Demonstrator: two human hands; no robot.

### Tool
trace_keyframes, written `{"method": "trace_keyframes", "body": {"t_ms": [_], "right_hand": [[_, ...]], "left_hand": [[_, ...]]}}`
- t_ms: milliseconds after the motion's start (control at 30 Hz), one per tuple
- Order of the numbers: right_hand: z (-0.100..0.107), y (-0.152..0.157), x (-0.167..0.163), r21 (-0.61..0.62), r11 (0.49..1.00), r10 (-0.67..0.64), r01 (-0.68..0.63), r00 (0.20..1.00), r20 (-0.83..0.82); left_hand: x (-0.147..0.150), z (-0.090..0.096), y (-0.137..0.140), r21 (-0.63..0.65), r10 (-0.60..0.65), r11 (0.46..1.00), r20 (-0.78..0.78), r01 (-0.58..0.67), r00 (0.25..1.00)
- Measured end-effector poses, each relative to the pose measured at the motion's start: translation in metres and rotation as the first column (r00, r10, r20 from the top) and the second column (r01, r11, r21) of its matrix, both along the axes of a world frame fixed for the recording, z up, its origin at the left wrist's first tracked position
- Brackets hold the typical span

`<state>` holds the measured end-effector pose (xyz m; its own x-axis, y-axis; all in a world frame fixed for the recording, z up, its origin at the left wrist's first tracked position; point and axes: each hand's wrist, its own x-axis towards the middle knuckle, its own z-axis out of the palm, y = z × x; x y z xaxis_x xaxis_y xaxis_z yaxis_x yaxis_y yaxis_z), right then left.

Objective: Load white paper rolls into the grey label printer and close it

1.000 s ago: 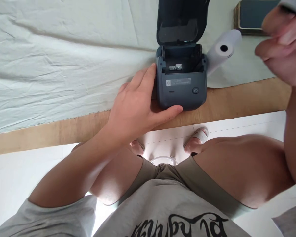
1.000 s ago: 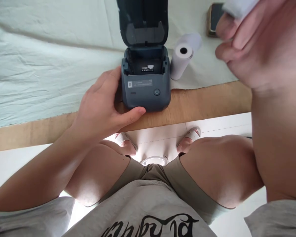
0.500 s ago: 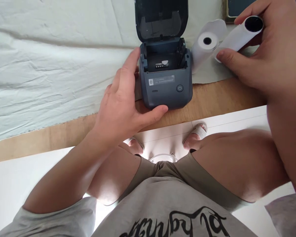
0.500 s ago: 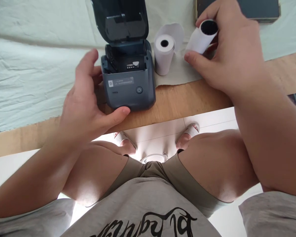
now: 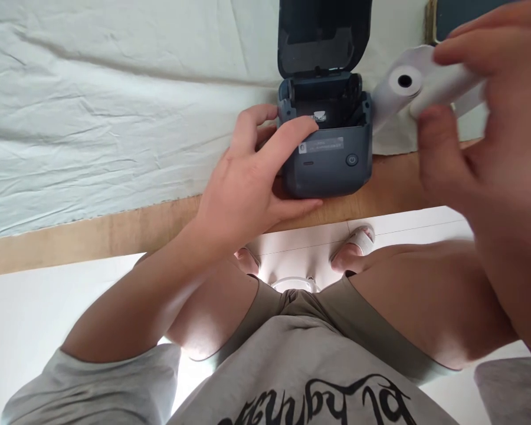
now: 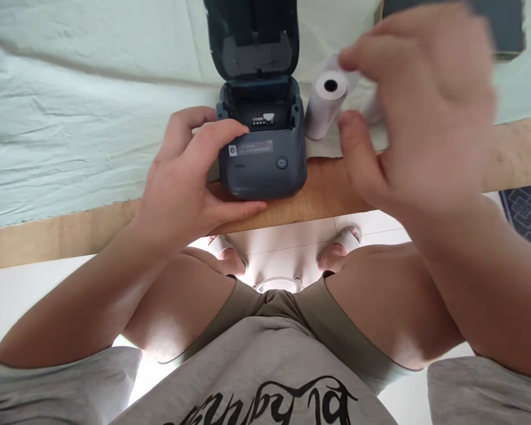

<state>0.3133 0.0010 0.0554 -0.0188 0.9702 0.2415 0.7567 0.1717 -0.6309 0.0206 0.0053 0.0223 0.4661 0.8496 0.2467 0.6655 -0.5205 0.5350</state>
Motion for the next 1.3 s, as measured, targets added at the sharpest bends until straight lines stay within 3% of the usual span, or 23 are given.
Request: {"method": "trace_keyframes", "body": {"t_ms": [100, 233, 333, 533, 767, 967, 1167, 1300], "right_hand": [[-0.01, 0.006, -0.013, 0.097, 0.98, 0.13, -0.172, 0.932, 0.339], [-0.02, 0.013, -0.008, 0.174, 0.955, 0.148, -0.24, 0.895, 0.422], [-0.023, 0.018, -0.009, 0.173, 0.957, 0.156, -0.233, 0.915, 0.371], [-0.027, 0.029, -0.021, 0.019, 0.991, 0.127, -0.132, 0.98, 0.155], [-0.024, 0.026, -0.018, -0.062, 0.967, 0.255, -0.248, 0.949, 0.184], [-0.024, 0.025, -0.016, -0.017, 0.978, 0.205, -0.206, 0.954, 0.219], [-0.028, 0.021, -0.013, -0.009, 0.961, 0.272, -0.276, 0.94, 0.208], [-0.027, 0.021, -0.013, 0.012, 0.971, 0.23, -0.237, 0.953, 0.196]], "left_hand": [[0.0, 0.001, -0.003, 0.012, 0.022, 1.0, -0.009, -0.022, 1.0], [0.0, 0.002, -0.007, -0.003, 0.023, 1.0, -0.001, -0.023, 1.0], [0.001, 0.003, -0.007, 0.0, 0.02, 1.0, -0.012, -0.02, 1.0], [0.0, 0.001, -0.004, 0.03, 0.017, 0.999, -0.01, -0.017, 1.0], [0.0, 0.001, -0.005, -0.002, -0.003, 1.0, 0.006, 0.003, 1.0], [0.0, 0.003, -0.004, -0.02, -0.007, 1.0, -0.006, 0.007, 1.0], [0.0, 0.003, -0.006, -0.026, 0.0, 1.0, 0.004, 0.0, 1.0], [0.0, 0.003, -0.006, -0.027, 0.008, 1.0, 0.008, -0.008, 1.0]]}}
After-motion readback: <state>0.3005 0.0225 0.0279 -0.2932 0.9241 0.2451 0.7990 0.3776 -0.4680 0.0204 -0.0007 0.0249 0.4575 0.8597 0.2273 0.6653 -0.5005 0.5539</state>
